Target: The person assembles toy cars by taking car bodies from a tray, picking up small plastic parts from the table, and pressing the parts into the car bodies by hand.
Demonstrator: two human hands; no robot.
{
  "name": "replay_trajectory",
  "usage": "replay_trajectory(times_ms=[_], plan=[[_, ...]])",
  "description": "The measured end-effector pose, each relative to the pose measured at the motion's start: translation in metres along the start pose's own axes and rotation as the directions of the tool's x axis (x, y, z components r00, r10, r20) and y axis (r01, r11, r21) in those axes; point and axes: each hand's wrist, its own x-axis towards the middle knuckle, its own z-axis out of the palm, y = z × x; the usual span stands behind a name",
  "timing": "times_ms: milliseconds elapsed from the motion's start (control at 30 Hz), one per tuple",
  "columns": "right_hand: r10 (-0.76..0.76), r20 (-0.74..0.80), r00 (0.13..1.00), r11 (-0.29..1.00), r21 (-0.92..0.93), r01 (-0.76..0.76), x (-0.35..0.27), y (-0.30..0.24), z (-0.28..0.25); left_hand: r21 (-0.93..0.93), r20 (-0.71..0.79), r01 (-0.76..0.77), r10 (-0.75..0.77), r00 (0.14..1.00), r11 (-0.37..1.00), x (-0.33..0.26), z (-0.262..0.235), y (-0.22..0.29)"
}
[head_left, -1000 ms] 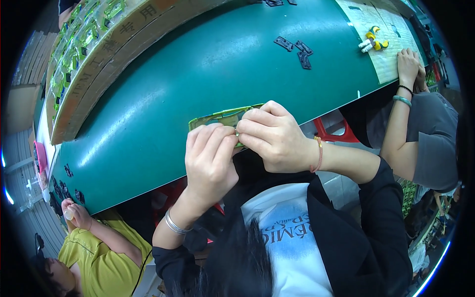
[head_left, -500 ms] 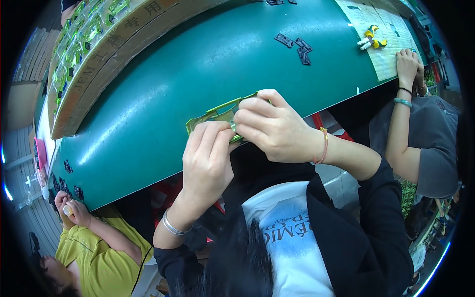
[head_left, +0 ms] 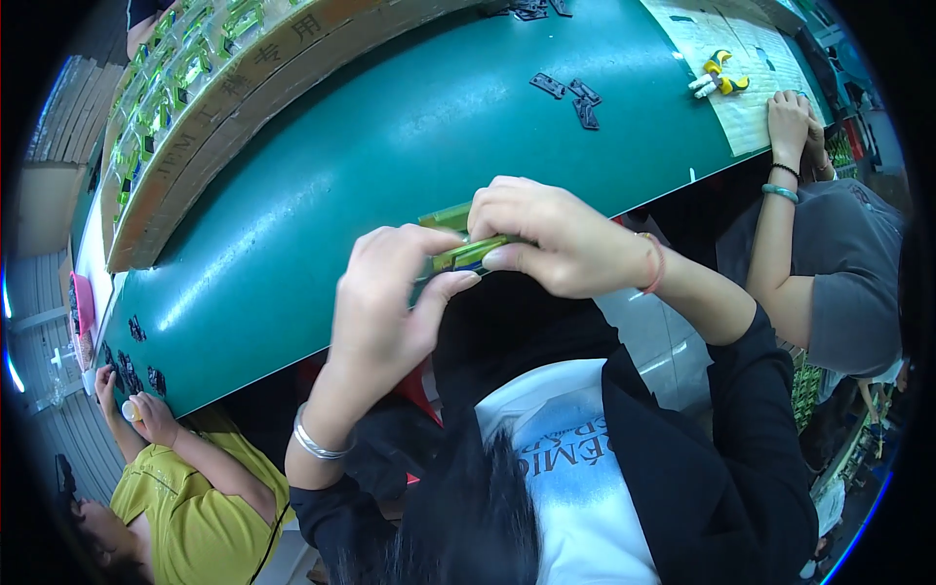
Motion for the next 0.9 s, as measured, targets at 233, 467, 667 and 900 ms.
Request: replay_trajectory(times_ms=[233,467,667,900], plan=[[0.345,0.451,0.823,0.02,0.873,-0.487,-0.01,-0.029,-0.001,-0.751,0.285,0.492,-0.456,0.843,0.44,0.003,-0.032,0.018],[0.35,0.52,0.779,-0.252,0.853,-0.456,-0.022,-0.031,0.011,-0.791,0.429,0.57,-0.462,0.776,0.222,-0.003,-0.033,0.019],[0.316,0.499,0.807,-0.315,0.857,-0.407,-0.026,-0.033,0.014,-0.771,0.377,0.558,-0.487,0.788,0.305,-0.008,-0.028,0.022],[0.232,0.447,0.864,-0.311,0.876,-0.369,-0.033,-0.024,0.019,-0.771,0.415,0.583,-0.49,0.767,0.258,-0.008,-0.029,0.021]])
